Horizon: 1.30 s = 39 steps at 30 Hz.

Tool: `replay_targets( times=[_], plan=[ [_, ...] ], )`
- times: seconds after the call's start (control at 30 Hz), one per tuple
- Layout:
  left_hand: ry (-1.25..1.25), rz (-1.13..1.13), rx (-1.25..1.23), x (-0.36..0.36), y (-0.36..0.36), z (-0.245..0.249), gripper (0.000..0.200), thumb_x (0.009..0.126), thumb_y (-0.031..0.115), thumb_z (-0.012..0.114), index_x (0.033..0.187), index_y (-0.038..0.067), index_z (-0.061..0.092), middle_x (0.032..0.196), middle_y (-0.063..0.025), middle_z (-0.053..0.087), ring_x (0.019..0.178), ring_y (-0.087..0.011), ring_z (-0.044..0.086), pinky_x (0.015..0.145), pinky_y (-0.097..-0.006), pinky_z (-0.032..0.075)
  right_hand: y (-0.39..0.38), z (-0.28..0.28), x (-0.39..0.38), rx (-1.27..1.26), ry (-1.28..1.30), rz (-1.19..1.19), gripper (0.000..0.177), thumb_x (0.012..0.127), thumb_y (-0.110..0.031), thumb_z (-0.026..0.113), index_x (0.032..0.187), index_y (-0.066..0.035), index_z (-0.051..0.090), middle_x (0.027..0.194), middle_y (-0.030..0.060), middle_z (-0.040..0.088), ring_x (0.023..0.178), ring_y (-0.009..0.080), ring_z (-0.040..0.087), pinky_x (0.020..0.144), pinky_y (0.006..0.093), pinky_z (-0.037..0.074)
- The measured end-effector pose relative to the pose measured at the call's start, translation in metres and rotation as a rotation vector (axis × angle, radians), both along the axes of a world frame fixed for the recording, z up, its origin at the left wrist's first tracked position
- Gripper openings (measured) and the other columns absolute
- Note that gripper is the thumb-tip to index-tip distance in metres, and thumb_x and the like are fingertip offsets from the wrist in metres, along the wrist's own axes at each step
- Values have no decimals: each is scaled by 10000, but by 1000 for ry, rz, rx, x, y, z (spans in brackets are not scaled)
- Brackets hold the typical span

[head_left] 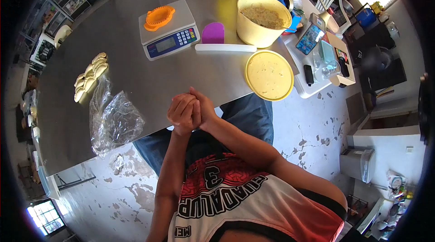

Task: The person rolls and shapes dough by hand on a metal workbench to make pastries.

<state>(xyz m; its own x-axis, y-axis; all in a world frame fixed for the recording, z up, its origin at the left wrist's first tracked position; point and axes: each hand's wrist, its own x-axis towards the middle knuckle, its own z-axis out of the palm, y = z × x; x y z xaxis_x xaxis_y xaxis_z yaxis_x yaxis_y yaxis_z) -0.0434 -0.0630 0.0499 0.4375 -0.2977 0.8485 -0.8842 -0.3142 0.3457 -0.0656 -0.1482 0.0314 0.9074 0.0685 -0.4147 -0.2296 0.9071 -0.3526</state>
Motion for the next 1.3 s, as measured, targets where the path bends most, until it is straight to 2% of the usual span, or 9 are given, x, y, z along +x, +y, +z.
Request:
replay_targets(
  times=[0.1, 0.33, 0.57, 0.67, 0.73, 0.83, 0.93, 1.13, 1.3],
  plan=[
    [13, 3, 9, -2, 2, 1, 88, 841, 8, 632, 779, -32, 682, 852, -115, 706, 771, -278, 695, 703, -378, 585, -1, 0, 0, 153, 0, 46, 383, 1033, -353, 467, 877, -53, 649, 833, 57, 629, 753, 173, 627, 771, 284, 539],
    [-26, 3, 8, 0, 1, -8, 83, 834, 5, 639, 776, -31, 685, 824, -117, 702, 755, -275, 694, 685, -369, 583, 0, -34, -1, 62, 18, 45, 352, 1045, -361, 449, 918, -83, 622, 919, 48, 646, 854, 165, 645, 822, 302, 539],
    [-58, 27, -40, -2, 5, 35, 110, 847, 17, 624, 755, -20, 672, 823, -109, 704, 754, -266, 698, 687, -375, 583, -11, -3, 2, 21, -80, 34, 502, 1063, -392, 348, 1112, 18, 634, 1044, 108, 672, 941, 207, 657, 916, 300, 518],
    [0, 20, 65, -3, 2, 1, 118, 850, 11, 614, 748, -17, 665, 813, -102, 703, 743, -262, 698, 685, -376, 584, 0, -19, -1, 26, -71, 59, 523, 1074, -366, 324, 1158, 59, 618, 1092, 142, 666, 986, 232, 652, 941, 328, 510],
    [-71, -1, -130, 13, 5, -39, 141, 875, 114, 691, 753, 44, 682, 752, -79, 700, 564, -200, 611, 528, -312, 500, 3, -18, 3, 36, -122, 53, 511, 1081, -337, 322, 1162, 72, 617, 1101, 161, 663, 1015, 246, 647, 950, 352, 505],
    [-61, 51, -58, -6, -4, 18, 134, 879, 110, 685, 772, 32, 694, 776, -97, 710, 622, -226, 649, 568, -330, 531, 1, 3, -10, -39, -90, 92, 518, 1083, -329, 300, 1152, 71, 623, 1081, 168, 666, 1034, 263, 641, 976, 361, 493],
    [-30, 33, -65, -10, 8, 49, 105, 839, 6, 611, 750, -3, 666, 808, -100, 700, 742, -258, 699, 682, -367, 580, -11, 8, -3, 184, -260, 119, 533, 1083, -345, 289, 1138, 55, 637, 1055, 151, 674, 1024, 252, 643, 965, 348, 498],
    [15, 10, -39, -3, 4, 20, 68, 812, 6, 641, 760, -10, 681, 821, -102, 686, 743, -261, 690, 652, -365, 557, 4, 17, -6, 7, -109, 55, 492, 1068, -368, 360, 1091, 27, 652, 1008, 108, 674, 941, 189, 647, 884, 291, 514],
    [11, 46, -27, -10, 5, 33, 104, 823, 11, 611, 741, -1, 673, 802, -108, 695, 739, -261, 702, 661, -357, 578, 3, 12, -11, 170, -171, 86, 514, 1070, -387, 355, 1137, 34, 641, 1068, 114, 673, 953, 198, 650, 918, 304, 514]
  ],
)
